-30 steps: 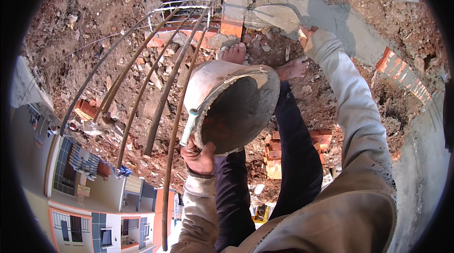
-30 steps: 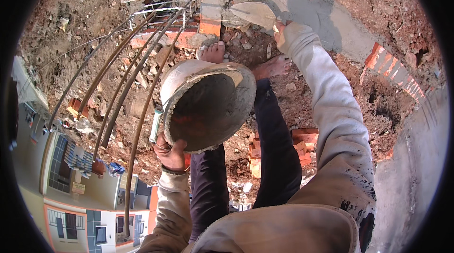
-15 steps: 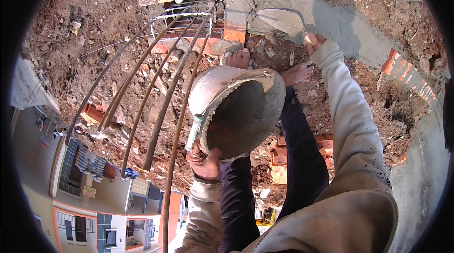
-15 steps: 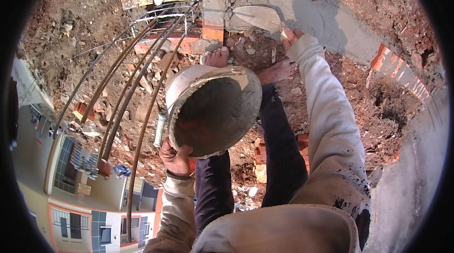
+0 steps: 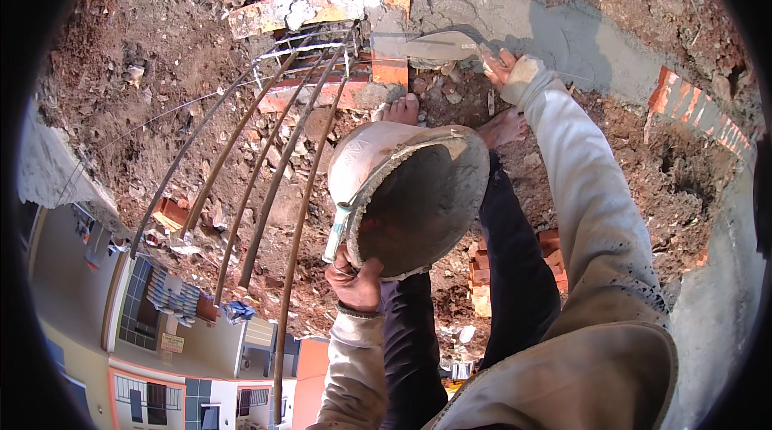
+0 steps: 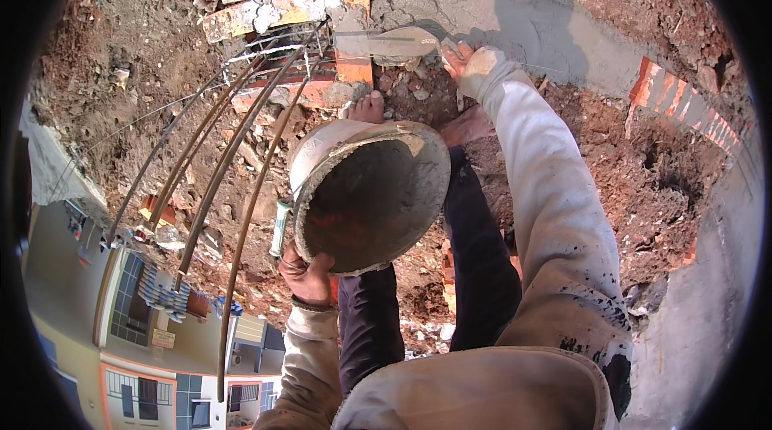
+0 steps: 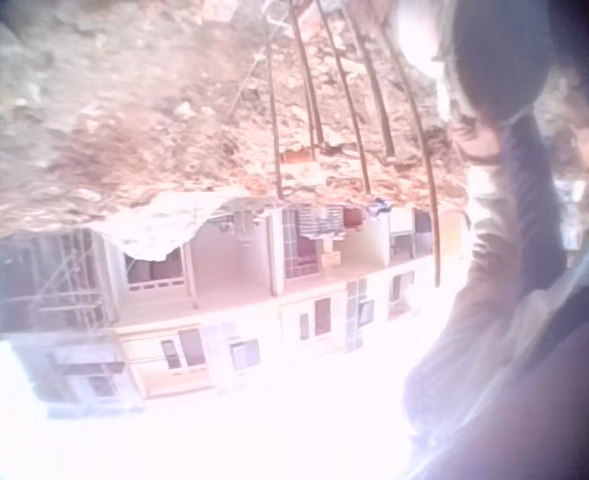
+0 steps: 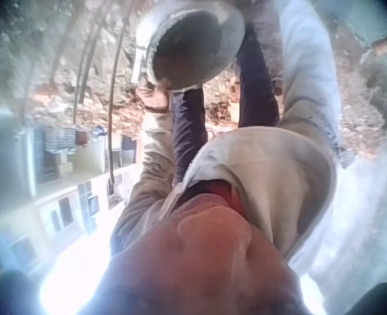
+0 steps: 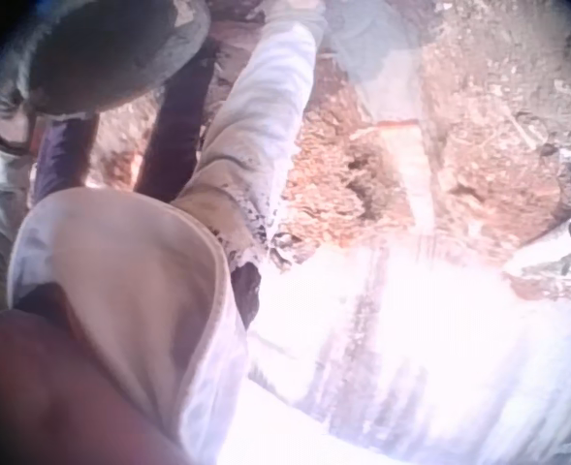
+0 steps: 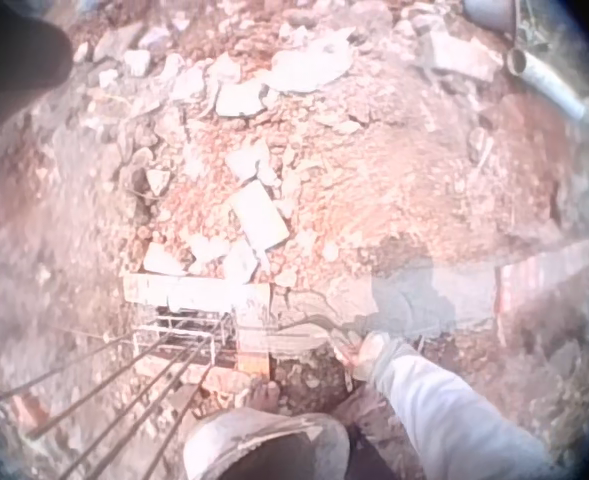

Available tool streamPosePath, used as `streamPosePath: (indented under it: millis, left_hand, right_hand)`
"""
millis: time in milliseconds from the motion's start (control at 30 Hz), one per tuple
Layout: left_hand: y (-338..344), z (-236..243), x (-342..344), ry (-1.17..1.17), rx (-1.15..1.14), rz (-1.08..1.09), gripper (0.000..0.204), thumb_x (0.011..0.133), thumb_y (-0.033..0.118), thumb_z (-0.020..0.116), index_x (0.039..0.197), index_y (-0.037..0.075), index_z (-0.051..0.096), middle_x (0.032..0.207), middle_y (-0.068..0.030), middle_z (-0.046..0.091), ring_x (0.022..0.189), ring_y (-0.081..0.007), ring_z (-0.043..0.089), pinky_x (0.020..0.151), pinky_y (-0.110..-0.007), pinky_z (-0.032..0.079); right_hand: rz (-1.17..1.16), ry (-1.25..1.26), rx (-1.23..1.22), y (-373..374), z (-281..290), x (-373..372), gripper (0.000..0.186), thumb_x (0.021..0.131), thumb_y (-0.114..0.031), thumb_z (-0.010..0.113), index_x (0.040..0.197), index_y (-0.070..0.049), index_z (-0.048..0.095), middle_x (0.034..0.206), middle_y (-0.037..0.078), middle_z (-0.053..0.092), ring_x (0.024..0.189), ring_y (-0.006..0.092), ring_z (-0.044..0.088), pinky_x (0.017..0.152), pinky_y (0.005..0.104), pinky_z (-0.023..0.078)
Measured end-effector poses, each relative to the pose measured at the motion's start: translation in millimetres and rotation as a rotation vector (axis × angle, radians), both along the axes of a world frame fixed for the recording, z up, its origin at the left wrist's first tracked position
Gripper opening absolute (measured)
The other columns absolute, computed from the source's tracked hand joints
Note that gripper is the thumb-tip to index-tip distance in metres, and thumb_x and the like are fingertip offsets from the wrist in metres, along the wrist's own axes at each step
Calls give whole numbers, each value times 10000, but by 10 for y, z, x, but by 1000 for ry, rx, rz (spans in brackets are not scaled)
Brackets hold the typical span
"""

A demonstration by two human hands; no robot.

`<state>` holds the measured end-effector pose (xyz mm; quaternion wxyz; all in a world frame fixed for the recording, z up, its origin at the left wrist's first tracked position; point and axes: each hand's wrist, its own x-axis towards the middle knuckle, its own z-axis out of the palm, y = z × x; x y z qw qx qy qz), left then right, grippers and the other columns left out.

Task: The person scoops cement from a bucket using a trowel and spreads it on the ground. They then place red bricks onto the cement, tapping them into position to form a straight line.

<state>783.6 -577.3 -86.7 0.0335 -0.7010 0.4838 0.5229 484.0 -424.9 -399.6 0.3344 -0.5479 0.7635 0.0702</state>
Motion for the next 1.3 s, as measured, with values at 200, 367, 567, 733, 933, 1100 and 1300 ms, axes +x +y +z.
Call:
streamPosePath:
  millis: [200, 367, 567, 733, 933, 1100, 1300]
  left_hand:
    - [27, 0, -100, 5, 31, 57, 233, 636, -56, 585, 859, -5, 626, 725, 4, 612, 643, -65, 519, 606, -229, 443]
    - [104, -48, 82, -14, -12, -71, 327, 607, -91, 531, 910, -9, 626, 777, -33, 630, 673, -122, 569, 631, -255, 477]
    - [48, 11, -108, -29, 27, 6, 276, 618, -67, 568, 881, -7, 629, 750, -10, 623, 659, -94, 537, 624, -244, 454]
    - [45, 1, -78, 15, -42, -53, 272, 643, -63, 582, 906, -11, 635, 743, 4, 620, 638, -71, 516, 604, -235, 440]
    - [-23, 145, -136, -39, 13, -39, 312, 614, -88, 528, 894, 0, 633, 793, -31, 645, 678, -112, 573, 625, -255, 477]
    - [18, 2, -244, 2, 19, -109, 290, 617, -84, 517, 874, -2, 623, 776, -30, 634, 666, -108, 561, 618, -253, 470]
    - [13, 46, -373, 13, -41, -93, 238, 623, -75, 570, 841, 0, 630, 761, -9, 638, 664, -86, 548, 624, -245, 464]
  right_hand:
    - [-256, -67, 415, -170, -127, -331, 493, 973, -403, 348, 1452, -289, 320, 1481, 138, 342, 1288, 346, 433, 1054, 410, 381]
    - [-335, 40, 161, -101, -143, -81, 493, 871, -401, 531, 1336, -242, 488, 1241, 168, 567, 1009, 383, 605, 879, 424, 498]
    - [-603, -172, 229, -442, 11, -147, 424, 862, -408, 541, 1225, -193, 582, 1014, 161, 669, 976, 382, 619, 856, 436, 498]
    - [-620, -121, 218, -405, 83, -217, 393, 855, -430, 562, 1112, -139, 625, 1001, 153, 673, 955, 364, 624, 825, 432, 496]
    - [-840, -222, 73, 70, 13, 34, 407, 859, -385, 597, 1141, -91, 614, 992, 147, 680, 928, 315, 643, 811, 361, 499]
    - [-968, -278, 14, -367, -400, 304, 436, 904, -357, 546, 1206, -43, 575, 1015, 182, 673, 949, 352, 632, 857, 368, 489]
    - [-347, -288, 373, -471, 203, -59, 486, 952, -430, 401, 1180, -40, 582, 1032, 195, 661, 964, 374, 617, 877, 401, 479]
